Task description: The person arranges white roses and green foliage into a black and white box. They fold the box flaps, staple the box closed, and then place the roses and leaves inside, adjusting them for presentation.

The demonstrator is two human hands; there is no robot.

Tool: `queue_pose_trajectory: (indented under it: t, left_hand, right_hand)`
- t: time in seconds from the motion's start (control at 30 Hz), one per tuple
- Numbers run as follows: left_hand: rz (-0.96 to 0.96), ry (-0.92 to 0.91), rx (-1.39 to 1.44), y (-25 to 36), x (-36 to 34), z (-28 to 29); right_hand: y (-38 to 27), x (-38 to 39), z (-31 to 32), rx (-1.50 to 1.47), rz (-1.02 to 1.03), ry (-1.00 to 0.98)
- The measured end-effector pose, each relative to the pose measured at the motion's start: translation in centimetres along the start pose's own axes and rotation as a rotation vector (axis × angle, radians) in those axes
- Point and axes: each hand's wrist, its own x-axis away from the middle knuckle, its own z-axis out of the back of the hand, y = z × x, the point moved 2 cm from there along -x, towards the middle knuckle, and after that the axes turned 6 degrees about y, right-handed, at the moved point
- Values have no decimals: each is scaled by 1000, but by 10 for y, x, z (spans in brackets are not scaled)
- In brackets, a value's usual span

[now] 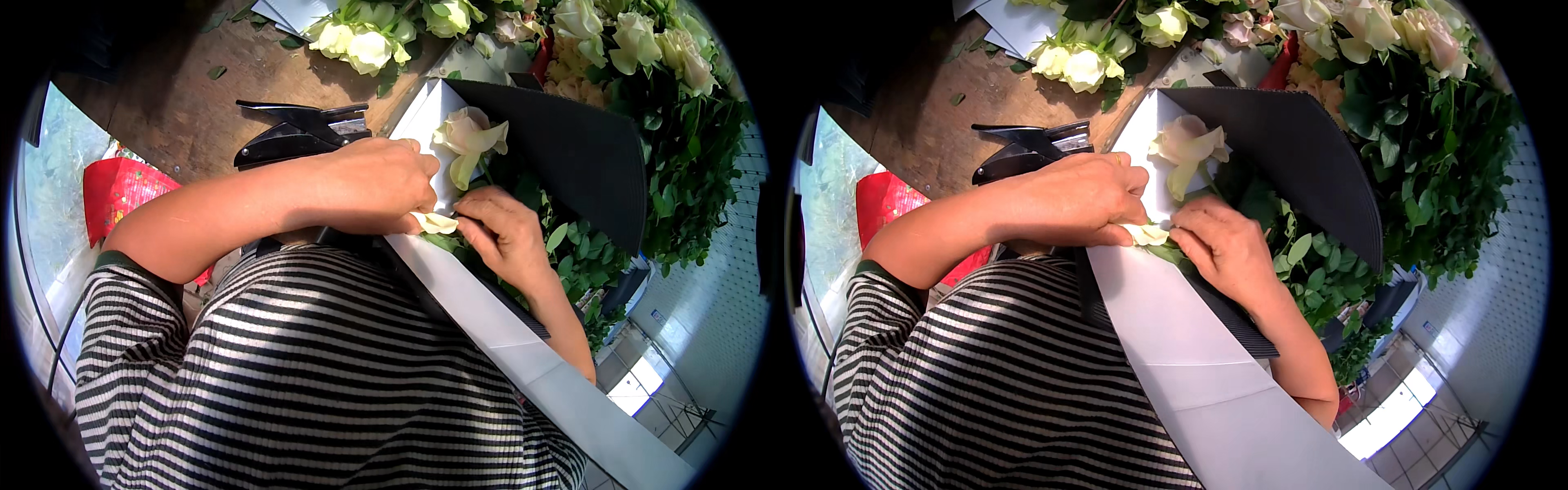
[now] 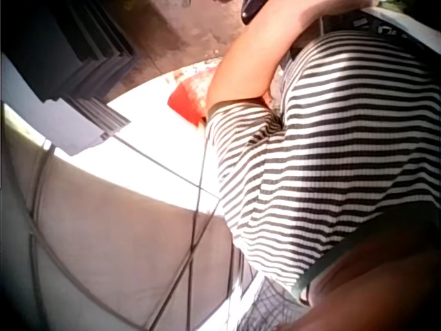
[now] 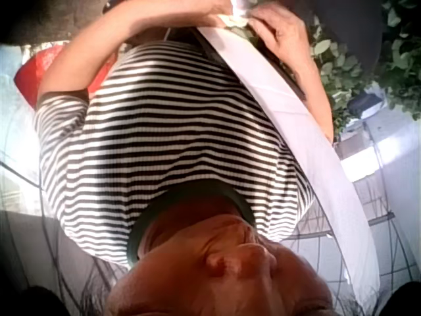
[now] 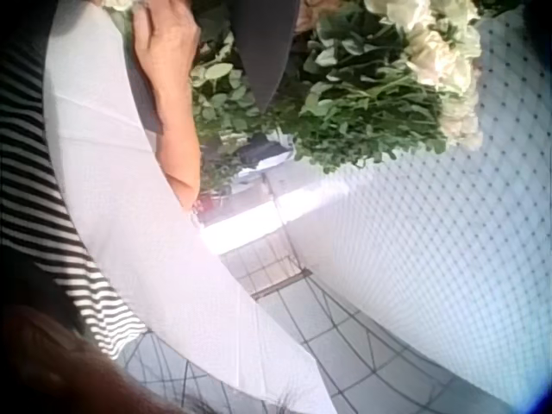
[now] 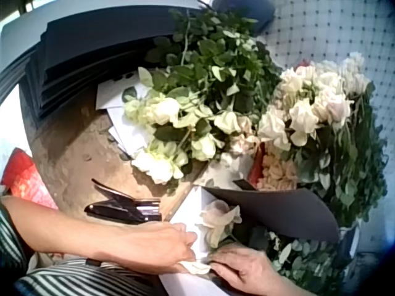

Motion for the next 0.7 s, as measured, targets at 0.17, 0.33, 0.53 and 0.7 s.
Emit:
queue_pose_trajectory:
  t: [0.17, 0.33, 0.53, 0.7]
  left_hand:
    - [147, -185, 96, 2, 4, 10]
    - [150, -216, 86, -4, 10, 8]
    - [161, -213, 87, -4, 14, 11]
    - [204, 100, 135, -2, 7, 22]
  right_hand:
    - [26, -9, 5, 227, -239, 266]
    - [27, -4, -22, 131, -20, 199]
    - [27, 4, -27, 181, 107, 135]
    - [20, 5, -30, 269, 157, 162]
